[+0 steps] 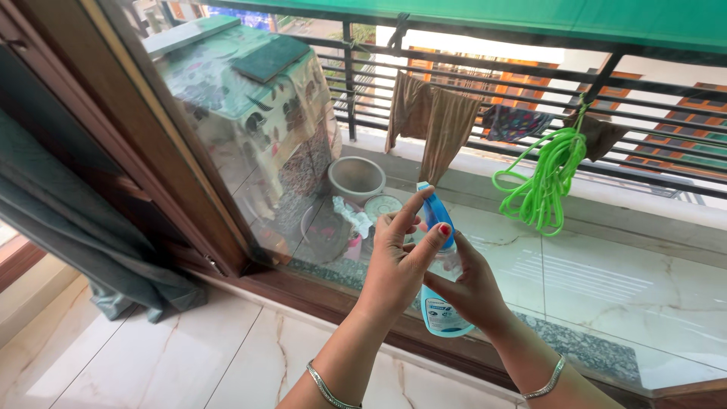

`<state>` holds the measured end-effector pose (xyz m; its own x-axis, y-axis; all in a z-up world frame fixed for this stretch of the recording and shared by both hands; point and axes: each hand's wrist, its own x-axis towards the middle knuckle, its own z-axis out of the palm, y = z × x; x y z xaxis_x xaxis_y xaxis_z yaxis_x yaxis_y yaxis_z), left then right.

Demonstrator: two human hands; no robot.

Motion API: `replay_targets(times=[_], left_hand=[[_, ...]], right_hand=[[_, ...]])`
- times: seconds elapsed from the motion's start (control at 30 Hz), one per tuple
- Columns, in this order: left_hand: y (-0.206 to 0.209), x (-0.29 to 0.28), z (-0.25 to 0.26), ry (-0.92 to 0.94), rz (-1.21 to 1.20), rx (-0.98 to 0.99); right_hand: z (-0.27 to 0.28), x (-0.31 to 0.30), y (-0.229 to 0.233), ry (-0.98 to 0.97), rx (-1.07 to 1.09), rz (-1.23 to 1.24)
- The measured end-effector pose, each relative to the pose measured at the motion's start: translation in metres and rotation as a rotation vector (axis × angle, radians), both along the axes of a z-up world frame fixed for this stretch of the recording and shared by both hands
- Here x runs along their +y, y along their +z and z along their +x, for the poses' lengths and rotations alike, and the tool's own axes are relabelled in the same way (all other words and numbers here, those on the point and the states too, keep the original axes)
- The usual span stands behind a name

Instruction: The person sprays a cleaning solution onto a cloth and wipes down a glass window pane and the window frame by hand.

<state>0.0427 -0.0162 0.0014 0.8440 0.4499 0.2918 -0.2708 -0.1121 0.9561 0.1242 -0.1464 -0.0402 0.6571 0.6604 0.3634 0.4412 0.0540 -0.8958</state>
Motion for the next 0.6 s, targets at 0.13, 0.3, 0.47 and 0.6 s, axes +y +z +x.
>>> replay_targets(times=[0.13, 0.3, 0.47, 0.6], left_hand=[[0.005, -0.009, 0.008, -0.017, 0.145, -0.067], [0.008, -0.018, 0.018, -0.071, 0.165, -0.044], [0.005, -0.030, 0.032, -0.092, 0.237, -0.026], [0.005, -0.032, 0.041, -0.119, 0.292, -0.008]], right_hand=[[0.010, -0.012, 0.002, 0.030, 0.018, 0.064], [0.019, -0.028, 0.000, -0.014, 0.069, 0.083], [0.031, -0.039, -0.008, -0.192, -0.020, -0.003], [0.036, -0.046, -0.010, -0.196, 0.009, 0.006]])
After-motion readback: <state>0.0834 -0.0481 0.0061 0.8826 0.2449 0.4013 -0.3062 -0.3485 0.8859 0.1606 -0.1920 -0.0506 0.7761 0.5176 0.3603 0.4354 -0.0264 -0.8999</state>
